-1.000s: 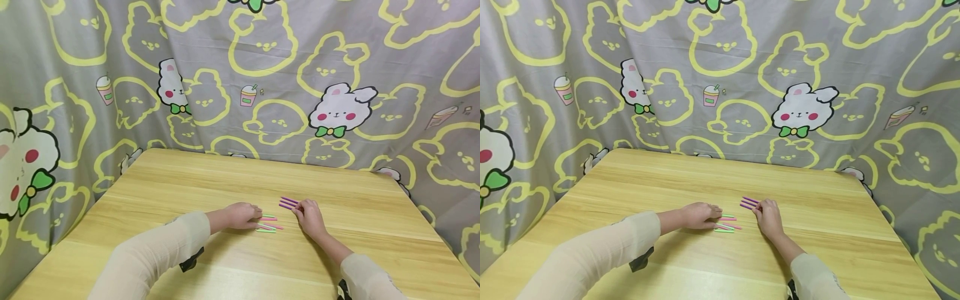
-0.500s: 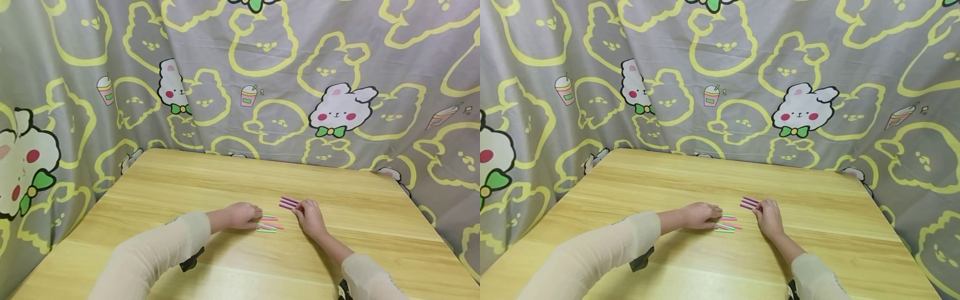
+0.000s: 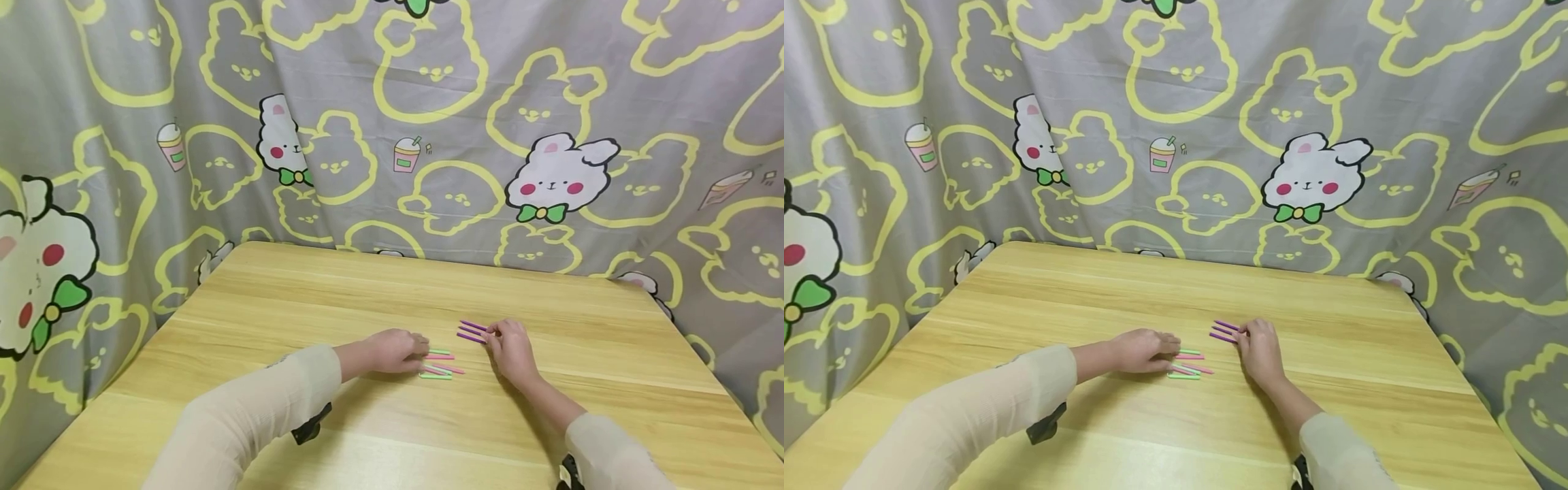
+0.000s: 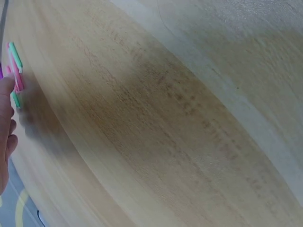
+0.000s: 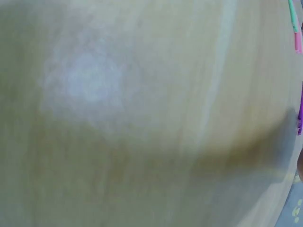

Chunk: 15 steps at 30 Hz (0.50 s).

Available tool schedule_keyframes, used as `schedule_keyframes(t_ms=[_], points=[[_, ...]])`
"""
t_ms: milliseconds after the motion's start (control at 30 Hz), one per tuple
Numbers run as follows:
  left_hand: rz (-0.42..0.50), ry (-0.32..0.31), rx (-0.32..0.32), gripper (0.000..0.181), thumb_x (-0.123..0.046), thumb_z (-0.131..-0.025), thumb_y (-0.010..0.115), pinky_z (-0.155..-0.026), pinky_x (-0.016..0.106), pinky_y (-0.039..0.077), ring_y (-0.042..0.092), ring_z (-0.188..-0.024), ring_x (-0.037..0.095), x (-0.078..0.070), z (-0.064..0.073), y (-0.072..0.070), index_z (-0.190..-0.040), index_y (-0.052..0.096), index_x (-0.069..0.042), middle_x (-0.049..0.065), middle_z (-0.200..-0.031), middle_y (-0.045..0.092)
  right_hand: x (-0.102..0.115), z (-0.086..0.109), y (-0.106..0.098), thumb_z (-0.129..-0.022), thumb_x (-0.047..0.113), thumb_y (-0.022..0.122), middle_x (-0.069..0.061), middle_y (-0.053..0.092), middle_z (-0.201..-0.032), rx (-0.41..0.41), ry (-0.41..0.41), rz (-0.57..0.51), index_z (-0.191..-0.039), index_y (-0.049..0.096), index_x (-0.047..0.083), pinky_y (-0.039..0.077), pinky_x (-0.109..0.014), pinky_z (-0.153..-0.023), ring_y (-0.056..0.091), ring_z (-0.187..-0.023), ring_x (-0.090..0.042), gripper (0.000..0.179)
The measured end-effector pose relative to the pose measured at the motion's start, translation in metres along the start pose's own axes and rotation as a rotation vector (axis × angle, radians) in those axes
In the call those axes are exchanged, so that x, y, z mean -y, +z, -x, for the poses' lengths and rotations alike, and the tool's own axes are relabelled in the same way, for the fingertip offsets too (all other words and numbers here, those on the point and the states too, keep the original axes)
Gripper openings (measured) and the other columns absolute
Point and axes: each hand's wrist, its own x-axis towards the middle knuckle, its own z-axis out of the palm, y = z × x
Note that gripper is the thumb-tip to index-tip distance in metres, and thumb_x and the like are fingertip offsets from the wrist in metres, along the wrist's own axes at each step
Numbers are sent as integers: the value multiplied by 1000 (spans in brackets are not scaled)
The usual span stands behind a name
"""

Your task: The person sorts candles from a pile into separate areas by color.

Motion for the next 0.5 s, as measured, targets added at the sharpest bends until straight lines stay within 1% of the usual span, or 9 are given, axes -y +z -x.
schedule_keyframes(t_ms=[100,233,300,367,500], points=[[46,-23,-23,42,-31,-95,51,-109,31,35,45,-130,24,0,2,-1,-127,54,-5,12,-136,51,4,-1,-4,-82,0,66,-12,59,-82,-28,-33,-7,-85,63,-4,43,-35,-69,50,-83,-26,6],[114,-49,-72,43,-28,-95,52,-109,34,34,44,-130,26,2,4,-2,-129,52,-2,14,-136,50,12,-2,-8,-82,0,65,-16,61,-90,-35,-84,-35,-94,63,-6,45,-42,-77,52,-92,-32,14],[148,-56,-119,42,-25,-94,53,-109,34,35,46,-129,26,3,5,0,-128,53,0,14,-134,52,17,-1,-9,-82,-2,65,-17,62,-94,-31,-121,-38,-98,63,-7,45,-46,-81,52,-95,-34,18],[190,-68,-179,38,-23,-94,54,-107,34,38,50,-125,26,5,5,2,-123,56,1,15,-131,55,21,0,-11,-81,-4,65,-18,63,-97,-25,-158,-40,-100,63,-8,45,-47,-83,53,-97,-35,19],[295,-124,-313,32,-20,-91,58,-102,35,44,57,-115,25,8,4,10,-115,62,1,14,-119,63,30,7,-14,-79,-6,66,-19,64,-99,-3,-235,-26,-102,64,-8,48,-48,-85,57,-96,-35,23]])
